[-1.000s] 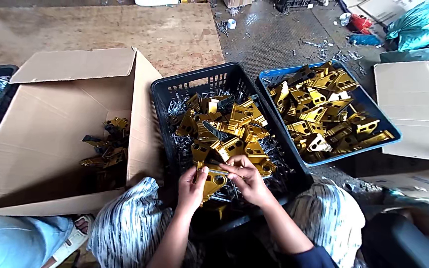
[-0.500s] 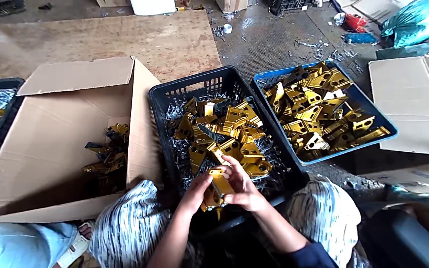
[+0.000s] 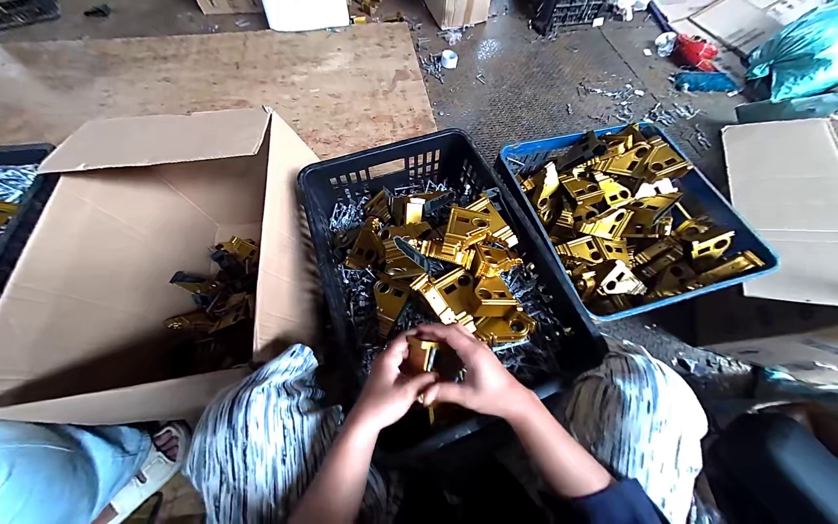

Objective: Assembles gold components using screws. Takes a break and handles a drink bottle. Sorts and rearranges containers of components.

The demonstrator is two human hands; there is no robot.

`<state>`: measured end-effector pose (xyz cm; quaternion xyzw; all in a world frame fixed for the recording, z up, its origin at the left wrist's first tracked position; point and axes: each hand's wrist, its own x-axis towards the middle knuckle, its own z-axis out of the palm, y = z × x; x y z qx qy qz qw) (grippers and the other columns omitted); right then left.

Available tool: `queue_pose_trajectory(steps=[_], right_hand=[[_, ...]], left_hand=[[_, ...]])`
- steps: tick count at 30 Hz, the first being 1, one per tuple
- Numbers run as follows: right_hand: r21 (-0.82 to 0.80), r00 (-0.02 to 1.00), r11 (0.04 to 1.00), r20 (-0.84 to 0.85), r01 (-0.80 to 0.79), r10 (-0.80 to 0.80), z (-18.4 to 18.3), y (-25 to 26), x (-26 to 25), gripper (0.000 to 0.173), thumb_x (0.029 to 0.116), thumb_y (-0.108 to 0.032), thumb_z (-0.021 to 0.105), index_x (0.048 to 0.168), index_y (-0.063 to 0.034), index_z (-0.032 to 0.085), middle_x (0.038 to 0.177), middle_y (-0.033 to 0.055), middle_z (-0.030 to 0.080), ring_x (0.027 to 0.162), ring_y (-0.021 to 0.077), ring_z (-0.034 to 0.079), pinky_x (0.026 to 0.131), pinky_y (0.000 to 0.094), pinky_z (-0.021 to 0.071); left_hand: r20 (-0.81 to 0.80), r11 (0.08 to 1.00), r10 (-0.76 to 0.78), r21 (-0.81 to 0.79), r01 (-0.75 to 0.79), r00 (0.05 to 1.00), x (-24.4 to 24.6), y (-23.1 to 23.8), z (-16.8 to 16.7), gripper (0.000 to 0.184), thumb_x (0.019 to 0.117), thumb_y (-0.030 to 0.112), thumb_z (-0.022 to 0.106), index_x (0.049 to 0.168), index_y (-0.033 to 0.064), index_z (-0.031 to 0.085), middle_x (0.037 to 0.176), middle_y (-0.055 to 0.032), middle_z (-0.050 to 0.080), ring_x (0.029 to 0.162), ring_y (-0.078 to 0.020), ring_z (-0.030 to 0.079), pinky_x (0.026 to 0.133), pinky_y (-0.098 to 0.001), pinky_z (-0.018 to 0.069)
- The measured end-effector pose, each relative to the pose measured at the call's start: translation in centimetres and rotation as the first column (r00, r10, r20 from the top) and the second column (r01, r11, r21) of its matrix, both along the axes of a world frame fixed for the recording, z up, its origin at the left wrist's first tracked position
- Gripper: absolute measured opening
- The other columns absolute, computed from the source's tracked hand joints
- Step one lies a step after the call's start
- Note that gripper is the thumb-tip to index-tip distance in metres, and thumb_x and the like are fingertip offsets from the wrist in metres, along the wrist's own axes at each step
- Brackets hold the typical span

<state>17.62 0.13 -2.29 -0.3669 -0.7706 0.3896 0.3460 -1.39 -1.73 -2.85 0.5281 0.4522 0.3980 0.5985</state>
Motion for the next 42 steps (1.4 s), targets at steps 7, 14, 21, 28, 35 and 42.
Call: queue_pose_trajectory(steps=[7, 14, 21, 28, 35, 42], right_hand=[[-0.181, 0.993, 0.982, -0.096, 0.047, -0.066, 0.5, -0.4, 0.9, 0.017, 0.0893, -0.018, 0.076, 0.101, -0.0069, 0.080, 0.098, 0.0023, 0.073, 0.106, 0.0089, 0.063, 0.096, 0.0279, 0.0500], [0.106, 0.992, 0.987, -0.044, 0.124, -0.120, 2.3, -4.1, 0.0, 0.013, 0.0918, -0.022, 0.073, 0.093, -0.0105, 0.079, 0.088, -0.0012, 0.075, 0.102, 0.0139, 0.064, 0.098, 0.0329, 0.0471], [0.413, 0.960, 0.892, 0.120, 0.184, -0.253, 0.4, -11.7, 0.5, 0.025, 0.1046, -0.038, 0.056, 0.097, -0.0242, 0.076, 0.092, -0.0077, 0.075, 0.124, 0.0160, 0.061, 0.120, 0.0531, 0.0296], [0.478, 0.953, 0.867, 0.171, 0.143, -0.251, -0.2, -12.4, -1.4, 0.017, 0.0985, -0.019, 0.061, 0.094, -0.0232, 0.077, 0.091, -0.0074, 0.075, 0.109, 0.0144, 0.063, 0.100, 0.0363, 0.0417], [0.461, 0.942, 0.877, 0.215, 0.133, -0.256, -0.1, -12.3, -1.5, 0.019, 0.0976, -0.017, 0.060, 0.090, -0.0234, 0.077, 0.088, -0.0084, 0.074, 0.104, 0.0127, 0.063, 0.095, 0.0348, 0.0413], [0.473, 0.944, 0.876, 0.240, 0.091, -0.228, -0.1, -11.0, -1.7, 0.021, 0.1012, -0.025, 0.059, 0.093, -0.0229, 0.077, 0.092, -0.0077, 0.076, 0.107, 0.0132, 0.065, 0.097, 0.0371, 0.0441]], left_hand=[[0.067, 0.997, -0.039, 0.068, 0.034, 0.997, 0.6, -0.9, -0.7, 0.051, 0.0844, 0.009, 0.072, 0.132, -0.0020, 0.058, 0.112, -0.0063, 0.071, 0.095, -0.0116, 0.070, 0.083, -0.0303, 0.0602], [0.051, 0.953, -0.169, 0.263, 0.150, 0.984, -0.3, -3.0, 0.6, 0.058, 0.0895, 0.012, 0.073, 0.141, -0.0034, 0.050, 0.129, -0.0100, 0.065, 0.108, -0.0131, 0.067, 0.093, -0.0327, 0.0584], [0.178, 0.959, 0.122, 0.231, -0.162, 0.976, 3.6, -11.1, -1.4, 0.072, 0.1076, 0.057, 0.023, 0.136, -0.0006, 0.056, 0.138, -0.0095, 0.059, 0.131, -0.0131, 0.054, 0.112, -0.0340, 0.0431], [0.126, 0.891, 0.305, 0.314, -0.329, 0.944, 3.7, -12.1, -3.0, 0.069, 0.1089, 0.053, 0.022, 0.144, 0.0023, 0.053, 0.115, -0.0039, 0.069, 0.111, -0.0076, 0.063, 0.104, -0.0283, 0.0495], [0.127, 0.885, 0.298, 0.334, -0.323, 0.946, 3.6, -11.8, -3.8, 0.069, 0.1097, 0.051, 0.021, 0.133, 0.0011, 0.061, 0.109, -0.0052, 0.069, 0.104, -0.0076, 0.063, 0.098, -0.0251, 0.0506], [0.189, 0.916, 0.325, 0.180, -0.358, 0.927, 3.5, -11.3, -3.1, 0.069, 0.1101, 0.047, 0.022, 0.132, -0.0055, 0.060, 0.121, -0.0101, 0.068, 0.113, -0.0113, 0.062, 0.103, -0.0294, 0.0491]])
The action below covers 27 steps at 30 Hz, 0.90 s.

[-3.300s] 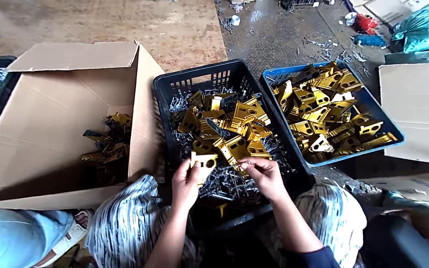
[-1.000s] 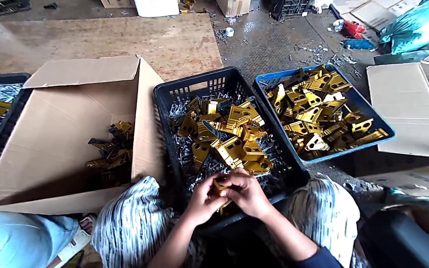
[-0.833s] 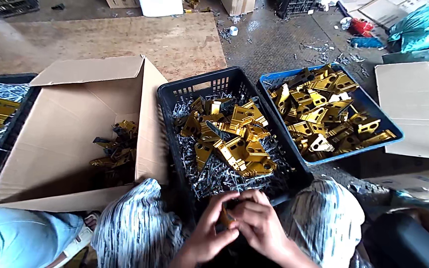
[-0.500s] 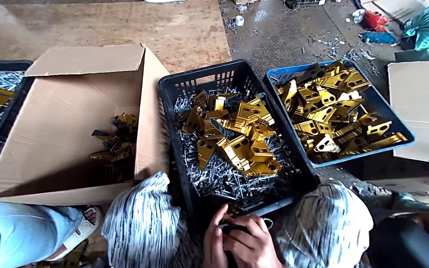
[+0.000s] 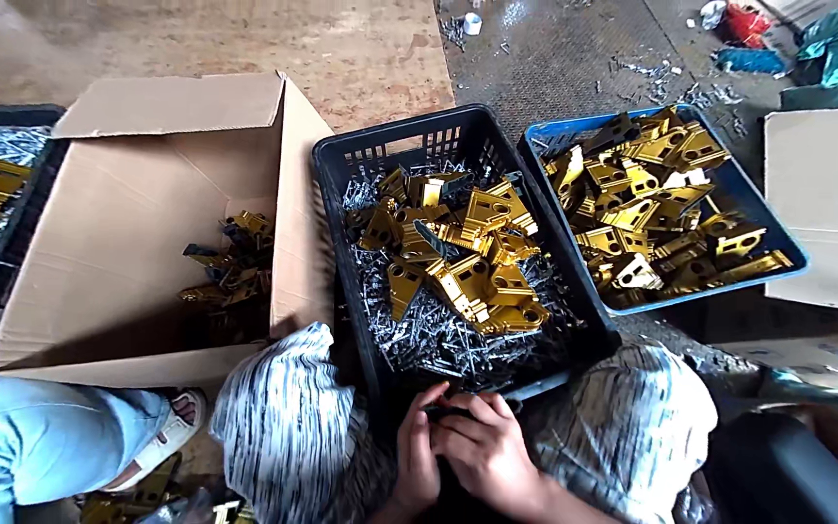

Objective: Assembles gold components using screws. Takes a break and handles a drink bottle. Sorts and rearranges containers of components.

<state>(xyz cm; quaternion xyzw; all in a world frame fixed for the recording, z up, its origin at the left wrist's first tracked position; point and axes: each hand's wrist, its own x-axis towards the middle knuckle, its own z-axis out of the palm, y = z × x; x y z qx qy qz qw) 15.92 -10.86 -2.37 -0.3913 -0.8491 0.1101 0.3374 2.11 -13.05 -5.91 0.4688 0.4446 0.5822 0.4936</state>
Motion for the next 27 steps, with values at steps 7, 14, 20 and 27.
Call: queue_pose_trajectory(steps=[7, 14, 20, 27], right_hand=[[-0.238, 0.975, 0.961, -0.201, -0.141, 0.093, 1.8, -0.1, 2.7, 0.022, 0.1004, -0.034, 0.063, 0.100, -0.0186, 0.079, 0.098, -0.0061, 0.078, 0.112, 0.0114, 0.066, 0.101, 0.0377, 0.0475], [-0.117, 0.974, 0.989, -0.221, -0.086, 0.058, -0.2, -2.3, 2.5, 0.026, 0.1036, -0.038, 0.058, 0.100, -0.0196, 0.076, 0.096, -0.0058, 0.076, 0.114, 0.0137, 0.064, 0.105, 0.0369, 0.0451], [-0.476, 0.588, 0.829, -0.774, -0.294, -0.235, 0.9, 0.2, 4.0, 0.015, 0.0959, -0.018, 0.071, 0.110, -0.0180, 0.076, 0.114, -0.0020, 0.075, 0.111, 0.0102, 0.068, 0.097, 0.0296, 0.0574], [-0.411, 0.145, 0.619, -0.889, -0.669, -0.434, 0.2, 0.8, 1.8, 0.013, 0.0996, -0.020, 0.067, 0.109, -0.0153, 0.074, 0.113, 0.0054, 0.074, 0.106, 0.0141, 0.071, 0.096, 0.0355, 0.0578]], left_hand=[[-0.127, 0.980, -0.197, -0.008, 0.198, 0.972, -2.8, -2.1, 1.8, 0.080, 0.0935, 0.036, 0.071, 0.146, -0.0157, 0.040, 0.139, -0.0206, 0.059, 0.130, -0.0206, 0.058, 0.112, -0.0379, 0.0467], [0.008, 0.880, -0.200, -0.439, 0.183, 0.980, -2.7, -4.8, 2.2, 0.063, 0.0811, 0.012, 0.082, 0.135, -0.0070, 0.057, 0.113, -0.0073, 0.074, 0.100, -0.0101, 0.072, 0.092, -0.0286, 0.0593], [0.263, 0.922, -0.294, -0.173, 0.345, 0.919, -3.2, -2.6, 3.5, 0.028, 0.0934, 0.016, 0.070, 0.120, 0.0087, 0.070, 0.123, -0.0004, 0.072, 0.111, -0.0121, 0.068, 0.098, -0.0329, 0.0561], [0.260, 0.878, -0.479, 0.137, 0.459, 0.838, -1.3, 2.1, 2.9, 0.102, 0.0869, 0.072, 0.062, 0.154, 0.0001, 0.035, 0.156, -0.0069, 0.045, 0.140, -0.0137, 0.047, 0.117, -0.0345, 0.0413]])
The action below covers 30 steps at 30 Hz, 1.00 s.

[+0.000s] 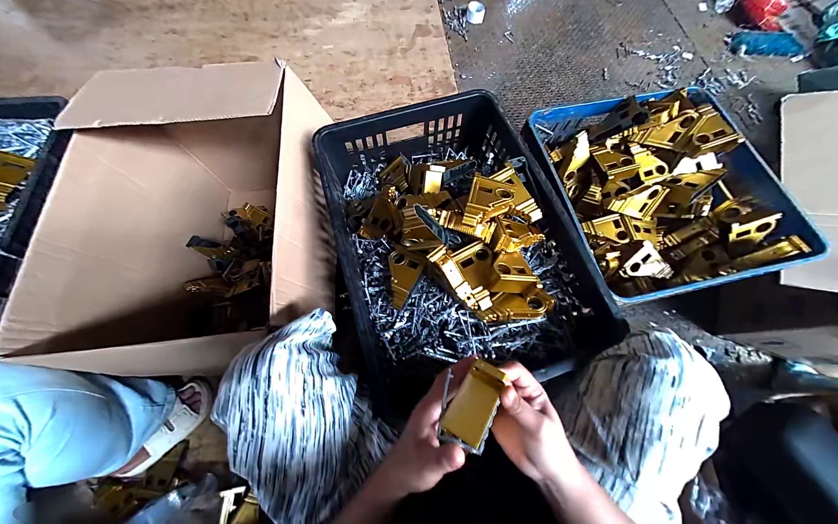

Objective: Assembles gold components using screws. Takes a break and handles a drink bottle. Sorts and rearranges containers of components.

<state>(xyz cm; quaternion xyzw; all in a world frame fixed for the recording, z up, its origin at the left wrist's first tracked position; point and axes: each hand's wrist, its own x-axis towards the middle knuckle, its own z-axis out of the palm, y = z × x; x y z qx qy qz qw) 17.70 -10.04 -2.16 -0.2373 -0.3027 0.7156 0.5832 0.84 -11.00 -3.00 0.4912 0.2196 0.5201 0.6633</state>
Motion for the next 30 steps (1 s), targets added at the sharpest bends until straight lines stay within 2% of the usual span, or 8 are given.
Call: queue_pose_trajectory(steps=[3, 7, 10, 12, 15, 18, 26, 30], right_hand=[[-0.120, 0.990, 0.992, -0.139, -0.050, 0.034, -1.1, 0.2, -0.8, 0.012, 0.0999, -0.018, 0.066, 0.110, -0.0147, 0.073, 0.126, 0.0092, 0.070, 0.116, 0.0184, 0.068, 0.100, 0.0379, 0.0560], [-0.169, 0.988, 0.985, -0.157, -0.037, 0.010, -2.3, 0.3, -1.2, 0.012, 0.1003, -0.015, 0.065, 0.109, -0.0131, 0.072, 0.126, 0.0120, 0.070, 0.116, 0.0210, 0.068, 0.099, 0.0402, 0.0568], [0.056, 0.984, 0.993, 0.138, 0.104, -0.111, -1.7, 0.1, -0.4, 0.013, 0.0989, -0.016, 0.066, 0.111, -0.0165, 0.072, 0.109, 0.0018, 0.074, 0.103, 0.0115, 0.070, 0.091, 0.0331, 0.0590], [0.375, 0.866, 0.923, 0.430, 0.088, -0.257, -0.8, 0.0, 1.0, 0.016, 0.0998, -0.021, 0.067, 0.115, -0.0164, 0.071, 0.114, -0.0012, 0.073, 0.114, 0.0108, 0.066, 0.101, 0.0310, 0.0550], [0.687, 0.546, 0.717, 0.647, -0.115, -0.533, 0.3, -0.6, 2.0, 0.018, 0.1027, -0.029, 0.064, 0.101, -0.0118, 0.068, 0.096, 0.0012, 0.071, 0.113, 0.0175, 0.065, 0.112, 0.0409, 0.0474], [0.734, 0.396, 0.621, 0.675, -0.276, -0.622, 0.0, -1.9, 1.4, 0.015, 0.1036, -0.028, 0.061, 0.101, -0.0140, 0.068, 0.095, 0.0014, 0.069, 0.114, 0.0209, 0.063, 0.114, 0.0454, 0.0441], [0.720, 0.303, 0.576, 0.689, -0.387, -0.658, -1.2, -3.6, -1.0, 0.007, 0.0995, -0.017, 0.063, 0.104, -0.0149, 0.068, 0.097, 0.0029, 0.071, 0.113, 0.0241, 0.064, 0.113, 0.0452, 0.0438], [0.709, 0.296, 0.583, 0.700, -0.397, -0.650, -1.2, -3.6, -1.6, 0.010, 0.0985, -0.011, 0.059, 0.099, -0.0147, 0.069, 0.095, 0.0035, 0.071, 0.110, 0.0240, 0.064, 0.108, 0.0408, 0.0470]], left_hand=[[0.049, 0.998, 0.043, -0.047, -0.041, 0.998, 1.0, 0.4, -1.2, 0.108, 0.0853, 0.080, 0.052, 0.154, -0.0014, 0.035, 0.155, -0.0105, 0.045, 0.141, -0.0186, 0.044, 0.117, -0.0368, 0.0394], [0.007, 0.993, 0.103, -0.057, -0.103, 0.995, 1.0, 0.1, -2.5, 0.110, 0.0871, 0.084, 0.038, 0.153, -0.0034, 0.034, 0.155, -0.0116, 0.046, 0.144, -0.0194, 0.042, 0.120, -0.0379, 0.0365], [-0.109, 0.991, 0.131, -0.006, -0.132, 0.985, -0.7, 0.5, -1.9, 0.100, 0.0958, 0.078, 0.029, 0.153, -0.0042, 0.037, 0.159, -0.0188, 0.039, 0.145, -0.0267, 0.041, 0.120, -0.0431, 0.0369], [-0.254, 0.977, 0.210, 0.030, -0.209, 0.944, -2.4, 0.7, -1.0, 0.096, 0.1011, 0.071, 0.019, 0.151, -0.0092, 0.038, 0.152, -0.0237, 0.047, 0.139, -0.0301, 0.050, 0.114, -0.0441, 0.0431], [-0.394, 0.979, 0.205, 0.095, -0.183, 0.896, -4.3, 0.2, 0.1, 0.076, 0.1099, 0.050, 0.023, 0.140, -0.0140, 0.050, 0.137, -0.0229, 0.062, 0.130, -0.0290, 0.060, 0.114, -0.0454, 0.0461], [-0.474, 0.969, 0.237, 0.175, -0.173, 0.848, -3.8, -0.8, 0.1, 0.065, 0.1117, 0.038, 0.025, 0.135, -0.0146, 0.055, 0.136, -0.0234, 0.062, 0.132, -0.0269, 0.058, 0.115, -0.0441, 0.0443], [-0.419, 0.914, 0.406, 0.186, -0.361, 0.812, -1.3, -3.5, -1.6, 0.067, 0.1113, 0.044, 0.024, 0.137, -0.0087, 0.055, 0.134, -0.0178, 0.064, 0.130, -0.0189, 0.058, 0.113, -0.0359, 0.0456], [-0.367, 0.891, 0.453, 0.207, -0.404, 0.812, -0.9, -3.9, -2.4, 0.050, 0.1114, 0.033, 0.032, 0.140, -0.0009, 0.056, 0.136, -0.0119, 0.063, 0.130, -0.0164, 0.056, 0.113, -0.0345, 0.0446]])
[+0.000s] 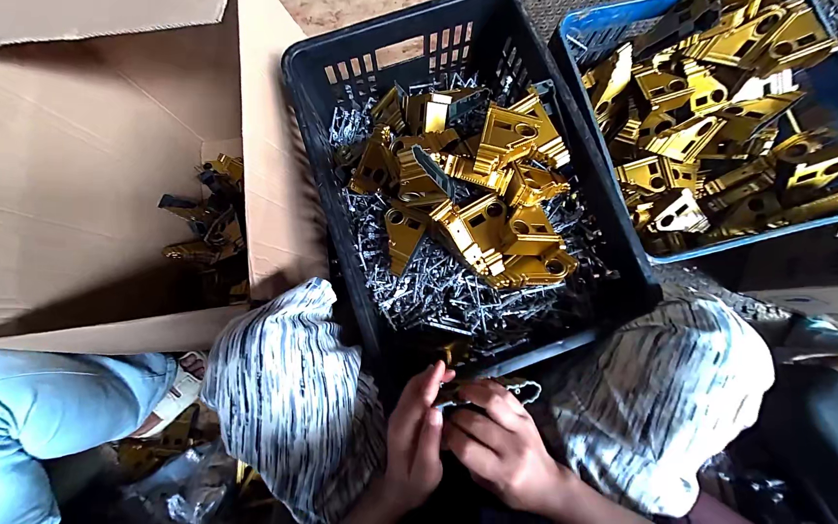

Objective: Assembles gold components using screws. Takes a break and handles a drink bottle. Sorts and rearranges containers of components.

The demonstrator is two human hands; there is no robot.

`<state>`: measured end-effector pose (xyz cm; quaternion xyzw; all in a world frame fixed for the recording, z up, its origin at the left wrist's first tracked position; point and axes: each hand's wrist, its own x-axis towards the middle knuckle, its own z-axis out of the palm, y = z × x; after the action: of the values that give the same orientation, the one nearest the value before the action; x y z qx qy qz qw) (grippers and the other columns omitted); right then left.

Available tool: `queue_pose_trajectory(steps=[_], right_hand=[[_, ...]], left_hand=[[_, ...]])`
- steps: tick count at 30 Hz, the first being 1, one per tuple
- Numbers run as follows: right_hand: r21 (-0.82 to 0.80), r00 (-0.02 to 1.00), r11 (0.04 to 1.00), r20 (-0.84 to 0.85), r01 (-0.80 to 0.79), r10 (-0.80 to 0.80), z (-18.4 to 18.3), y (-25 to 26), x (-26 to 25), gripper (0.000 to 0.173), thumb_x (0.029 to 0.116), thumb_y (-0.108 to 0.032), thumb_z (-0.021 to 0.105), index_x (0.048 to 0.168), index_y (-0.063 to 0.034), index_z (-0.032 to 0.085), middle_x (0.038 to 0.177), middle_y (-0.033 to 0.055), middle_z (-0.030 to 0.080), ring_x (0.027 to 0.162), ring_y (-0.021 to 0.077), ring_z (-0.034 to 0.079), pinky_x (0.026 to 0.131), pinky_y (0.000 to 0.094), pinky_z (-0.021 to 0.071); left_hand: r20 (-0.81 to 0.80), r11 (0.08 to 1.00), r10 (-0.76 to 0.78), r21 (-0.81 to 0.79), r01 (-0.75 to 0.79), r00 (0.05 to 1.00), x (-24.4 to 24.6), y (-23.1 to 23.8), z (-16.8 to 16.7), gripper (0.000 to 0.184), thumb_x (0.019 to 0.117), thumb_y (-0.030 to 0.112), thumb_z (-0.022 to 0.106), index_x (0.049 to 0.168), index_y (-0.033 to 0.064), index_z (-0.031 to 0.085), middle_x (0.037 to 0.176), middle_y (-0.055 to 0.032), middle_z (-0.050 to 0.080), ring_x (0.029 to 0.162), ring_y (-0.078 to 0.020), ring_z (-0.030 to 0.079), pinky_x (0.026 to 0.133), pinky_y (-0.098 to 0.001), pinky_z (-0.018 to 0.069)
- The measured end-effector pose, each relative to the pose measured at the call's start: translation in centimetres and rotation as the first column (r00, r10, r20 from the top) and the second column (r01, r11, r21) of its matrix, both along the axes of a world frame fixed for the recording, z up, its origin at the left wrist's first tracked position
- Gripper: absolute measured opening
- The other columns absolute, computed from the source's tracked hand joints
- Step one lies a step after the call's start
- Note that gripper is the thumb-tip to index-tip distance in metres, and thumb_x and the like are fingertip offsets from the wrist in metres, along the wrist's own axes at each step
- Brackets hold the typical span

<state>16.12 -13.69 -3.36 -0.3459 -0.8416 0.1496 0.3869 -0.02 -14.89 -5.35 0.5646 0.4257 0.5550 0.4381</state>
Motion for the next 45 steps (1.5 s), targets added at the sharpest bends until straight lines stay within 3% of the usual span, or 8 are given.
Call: queue_pose_trajectory(steps=[20, 25, 28, 31, 34, 38, 41, 45], right_hand=[[0.097, 0.995, 0.995, 0.095, 0.016, -0.025, 0.4, 0.5, -1.9, 0.015, 0.0974, -0.008, 0.058, 0.088, -0.0137, 0.069, 0.085, 0.0028, 0.072, 0.099, 0.0228, 0.067, 0.095, 0.0354, 0.0510], [0.028, 0.989, 0.999, 0.149, -0.032, 0.028, 1.2, 1.6, -1.5, 0.014, 0.0977, -0.009, 0.059, 0.094, -0.0140, 0.071, 0.090, 0.0034, 0.074, 0.104, 0.0245, 0.068, 0.097, 0.0390, 0.0524], [-0.036, 0.991, 0.997, 0.117, -0.062, 0.066, 1.9, 2.2, -0.6, 0.016, 0.1013, -0.022, 0.062, 0.099, -0.0137, 0.075, 0.092, 0.0025, 0.075, 0.108, 0.0238, 0.067, 0.101, 0.0398, 0.0511], [-0.052, 0.996, 0.996, 0.042, -0.079, 0.081, 2.9, 1.4, 0.8, 0.020, 0.1035, -0.028, 0.060, 0.102, -0.0133, 0.074, 0.095, 0.0021, 0.075, 0.112, 0.0220, 0.066, 0.106, 0.0392, 0.0483], [-0.104, 0.994, 0.988, -0.017, -0.112, 0.111, 3.2, 0.6, 1.4, 0.022, 0.1041, -0.028, 0.059, 0.101, -0.0123, 0.074, 0.096, 0.0022, 0.075, 0.116, 0.0210, 0.066, 0.111, 0.0397, 0.0466], [-0.241, 0.994, 0.965, -0.008, -0.105, 0.106, 2.3, 0.1, 1.3, 0.024, 0.1030, -0.031, 0.061, 0.099, -0.0131, 0.076, 0.095, 0.0002, 0.076, 0.118, 0.0207, 0.064, 0.111, 0.0394, 0.0454], [-0.335, 0.994, 0.942, 0.104, 0.006, 0.031, 1.6, 0.3, 1.1, 0.021, 0.0988, -0.034, 0.064, 0.098, -0.0210, 0.080, 0.095, -0.0074, 0.076, 0.108, 0.0177, 0.064, 0.095, 0.0394, 0.0456], [-0.460, 0.989, 0.888, 0.132, 0.009, 0.059, 1.2, 2.0, 0.6, 0.015, 0.0924, -0.029, 0.070, 0.095, -0.0207, 0.082, 0.093, -0.0079, 0.077, 0.098, 0.0165, 0.066, 0.087, 0.0403, 0.0489]], left_hand=[[0.144, 0.998, 0.060, -0.041, -0.055, 0.988, 0.3, -0.1, -1.4, 0.060, 0.1103, 0.047, 0.029, 0.129, 0.0016, 0.063, 0.108, -0.0023, 0.064, 0.102, -0.0050, 0.059, 0.094, -0.0223, 0.0492], [0.100, 0.997, 0.041, -0.074, -0.034, 0.994, -0.3, 0.7, -0.8, 0.060, 0.1113, 0.039, 0.027, 0.132, -0.0072, 0.059, 0.113, -0.0087, 0.066, 0.108, -0.0091, 0.061, 0.100, -0.0276, 0.0495], [0.082, 0.990, -0.034, -0.131, 0.044, 0.996, -1.5, 0.7, 0.3, 0.061, 0.1106, 0.035, 0.031, 0.141, -0.0145, 0.047, 0.133, -0.0192, 0.062, 0.126, -0.0184, 0.058, 0.111, -0.0352, 0.0462], [0.002, 0.972, -0.200, -0.127, 0.198, 0.980, -3.7, -0.3, 1.2, 0.084, 0.0985, 0.047, 0.061, 0.148, -0.0161, 0.035, 0.147, -0.0250, 0.052, 0.139, -0.0282, 0.049, 0.118, -0.0437, 0.0404], [-0.151, 0.969, -0.224, -0.144, 0.203, 0.963, -3.9, -1.5, 2.0, 0.074, 0.0828, 0.034, 0.084, 0.136, -0.0095, 0.057, 0.135, -0.0179, 0.064, 0.128, -0.0202, 0.061, 0.110, -0.0376, 0.0502], [-0.153, 0.988, -0.098, -0.136, 0.078, 0.983, -1.8, -2.7, 0.7, 0.041, 0.0869, 0.023, 0.078, 0.117, -0.0039, 0.070, 0.114, -0.0084, 0.075, 0.106, -0.0099, 0.071, 0.095, -0.0298, 0.0591], [0.050, 0.910, -0.069, -0.406, 0.084, 0.996, -0.7, -3.3, 0.2, 0.028, 0.0831, 0.010, 0.078, 0.108, 0.0005, 0.072, 0.097, -0.0009, 0.076, 0.089, -0.0059, 0.072, 0.083, -0.0257, 0.0609], [0.270, 0.760, 0.059, -0.636, 0.132, 0.961, -0.2, -2.7, 0.3, 0.024, 0.0808, -0.002, 0.076, 0.105, -0.0019, 0.072, 0.092, -0.0043, 0.076, 0.086, -0.0088, 0.072, 0.084, -0.0270, 0.0609]])
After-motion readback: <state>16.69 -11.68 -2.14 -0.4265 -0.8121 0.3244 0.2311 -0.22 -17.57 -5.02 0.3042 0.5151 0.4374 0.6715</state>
